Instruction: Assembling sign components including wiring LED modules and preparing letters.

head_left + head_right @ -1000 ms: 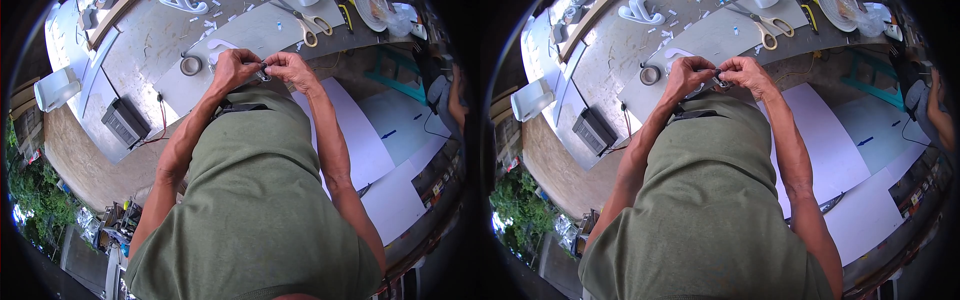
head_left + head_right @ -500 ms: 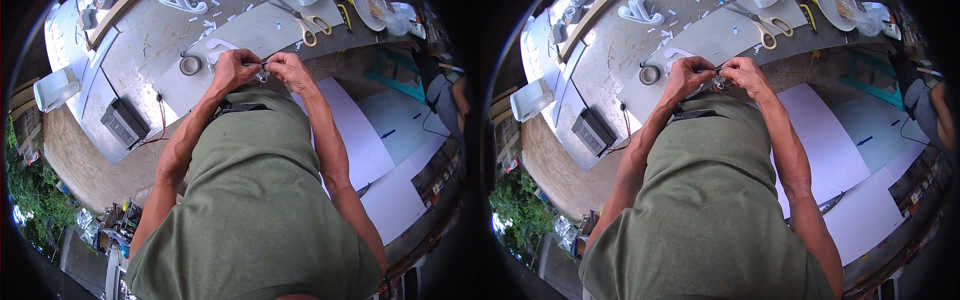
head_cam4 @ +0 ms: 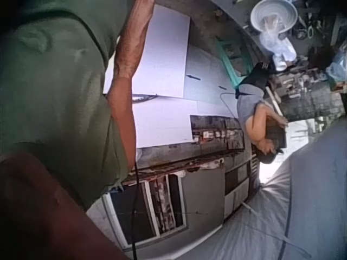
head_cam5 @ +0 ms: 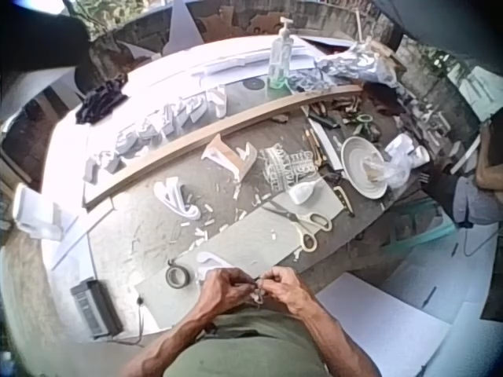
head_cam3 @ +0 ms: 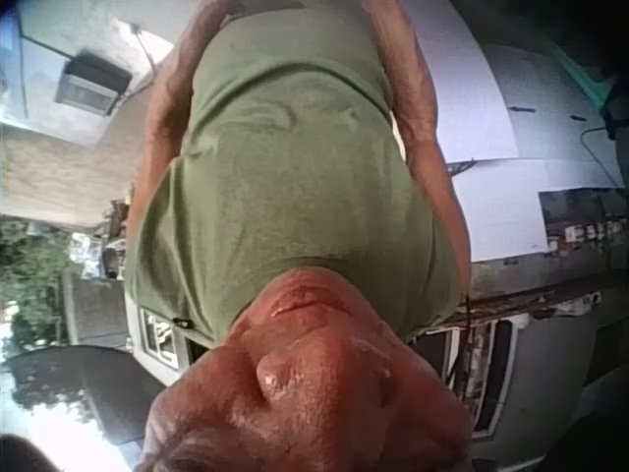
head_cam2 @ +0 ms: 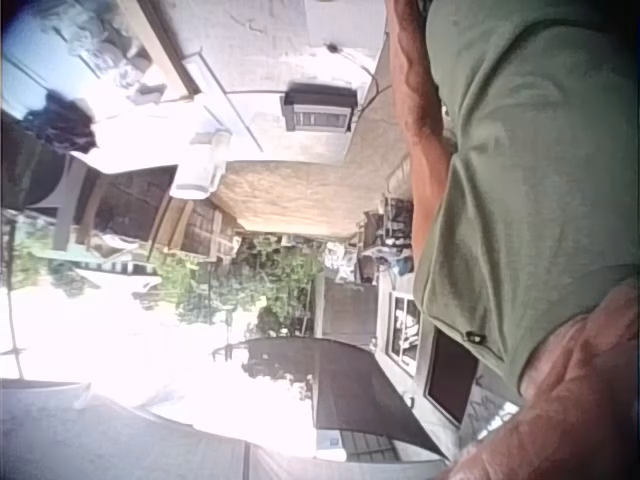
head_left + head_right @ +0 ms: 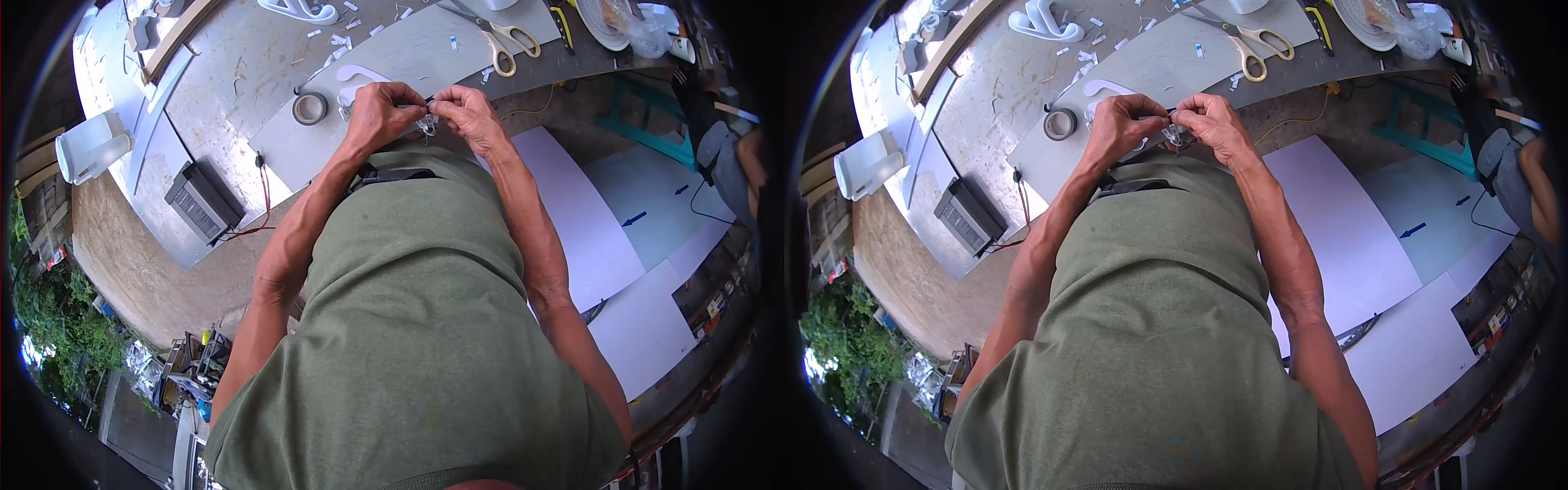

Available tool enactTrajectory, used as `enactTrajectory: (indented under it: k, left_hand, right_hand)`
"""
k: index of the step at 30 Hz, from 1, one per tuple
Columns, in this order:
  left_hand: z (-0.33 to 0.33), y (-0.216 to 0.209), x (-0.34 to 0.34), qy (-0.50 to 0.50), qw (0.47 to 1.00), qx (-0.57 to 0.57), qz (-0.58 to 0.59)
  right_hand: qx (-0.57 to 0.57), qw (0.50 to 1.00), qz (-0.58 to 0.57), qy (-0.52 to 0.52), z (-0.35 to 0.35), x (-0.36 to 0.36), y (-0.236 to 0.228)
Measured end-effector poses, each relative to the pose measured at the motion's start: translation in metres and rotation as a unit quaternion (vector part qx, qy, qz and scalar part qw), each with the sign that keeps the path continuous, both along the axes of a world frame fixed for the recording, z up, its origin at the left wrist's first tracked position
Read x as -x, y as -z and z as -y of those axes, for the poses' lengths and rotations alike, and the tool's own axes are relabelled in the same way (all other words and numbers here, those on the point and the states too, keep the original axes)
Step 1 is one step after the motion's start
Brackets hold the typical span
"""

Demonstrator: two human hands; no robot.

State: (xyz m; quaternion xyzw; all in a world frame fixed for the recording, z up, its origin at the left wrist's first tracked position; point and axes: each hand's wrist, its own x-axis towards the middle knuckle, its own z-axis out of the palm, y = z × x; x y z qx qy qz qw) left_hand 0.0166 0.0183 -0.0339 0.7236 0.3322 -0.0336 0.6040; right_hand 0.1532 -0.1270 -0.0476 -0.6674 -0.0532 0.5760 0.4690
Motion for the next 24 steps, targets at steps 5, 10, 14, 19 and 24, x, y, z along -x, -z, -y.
enactTrajectory:
  k: [5, 10, 14, 19, 24]
  left_hand:
    - [-0.0006, -0.0023, -0.0015, 0.016, 1.000, 0.005, -0.003]
    - [-0.0001, -0.0015, -0.0030, 0.025, 1.000, -0.010, 0.013]
    - [0.0001, -0.0022, -0.0037, 0.031, 0.999, -0.025, 0.007]
    - [0.0007, 0.0012, -0.0031, 0.028, 0.999, -0.024, 0.015]
    - [0.0000, 0.0015, -0.0022, 0.030, 0.999, -0.013, 0.022]
  right_hand:
    - [-0.005, 1.000, -0.006, -0.024, 0.0018, -0.0058, -0.0032]
    - [-0.006, 0.999, 0.005, -0.044, 0.0015, -0.0064, -0.0021]
    - [-0.013, 0.998, 0.014, -0.055, 0.0020, -0.0087, -0.0020]
    - [-0.033, 0.998, 0.000, -0.050, 0.0010, -0.0081, -0.0065]
    - [-0.023, 0.999, -0.028, -0.039, 0.0028, -0.0075, -0.0083]
